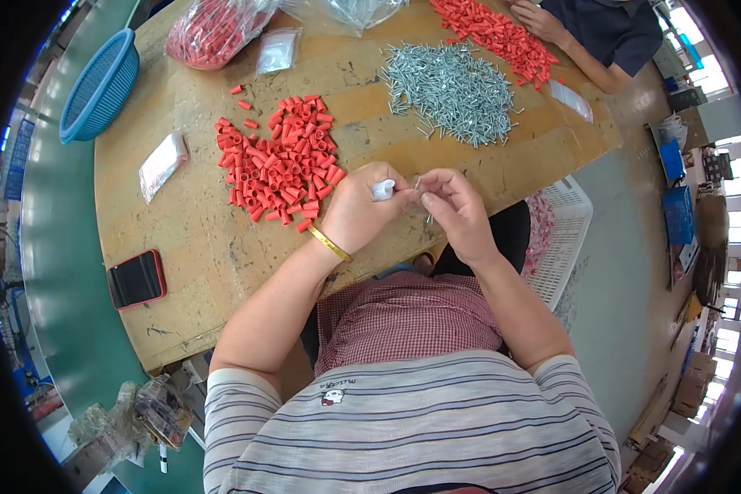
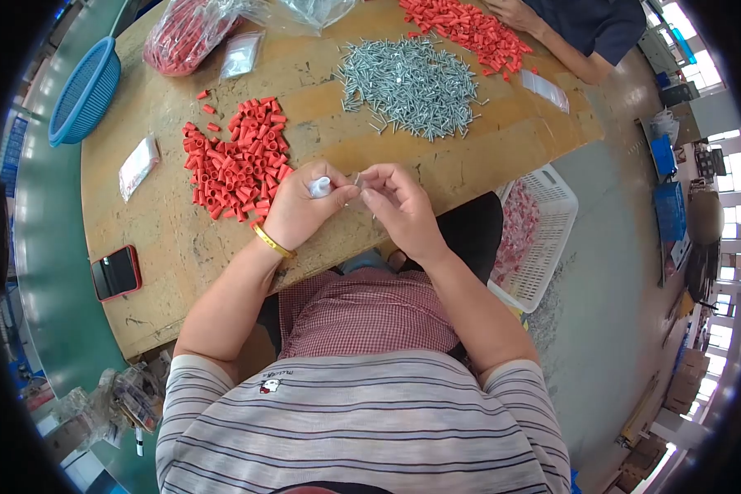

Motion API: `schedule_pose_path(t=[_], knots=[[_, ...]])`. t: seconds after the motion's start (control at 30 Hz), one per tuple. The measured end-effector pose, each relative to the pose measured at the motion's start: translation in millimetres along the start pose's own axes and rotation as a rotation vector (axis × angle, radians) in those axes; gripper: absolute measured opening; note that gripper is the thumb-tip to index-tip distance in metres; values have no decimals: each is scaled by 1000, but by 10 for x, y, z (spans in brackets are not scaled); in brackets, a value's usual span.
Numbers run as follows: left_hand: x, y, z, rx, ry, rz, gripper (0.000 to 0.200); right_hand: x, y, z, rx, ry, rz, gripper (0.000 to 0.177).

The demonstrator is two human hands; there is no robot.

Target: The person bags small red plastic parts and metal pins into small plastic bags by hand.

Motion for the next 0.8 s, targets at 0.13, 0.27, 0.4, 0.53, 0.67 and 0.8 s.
schedule_pose_path(t=[0.13, 0.27, 0.4, 0.53, 0.67, 0.8], knots=[[20, -20, -57, -38, -12, 26, 20, -1, 58, -20, 38, -58, -16, 16], [9, -26, 0, 85, 48, 79, 16, -12, 79, 0, -8, -74, 18, 14], [-5, -19, -21, 162, 17, 89, 18, -17, 122, -72, -118, -64, -84, 14], [4, -46, 14, 205, 89, 75, 15, -10, 97, -92, -155, 12, -141, 14], [-7, -3, 8, 271, 118, 31, 14, -4, 80, -72, -74, 23, -90, 13], [7, -23, 35, 86, 40, 0, 14, -6, 87, -73, -76, 14, -62, 12]])
Point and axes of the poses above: each hand's wrist, its own x-axis away from the middle knuckle, its own y-axis out of the back of the hand, z = x × y, the point moved 3 cm from there along -x, towards the middle knuckle, and after that the axes turned 4 degrees about -x, right-handed, at the moved point
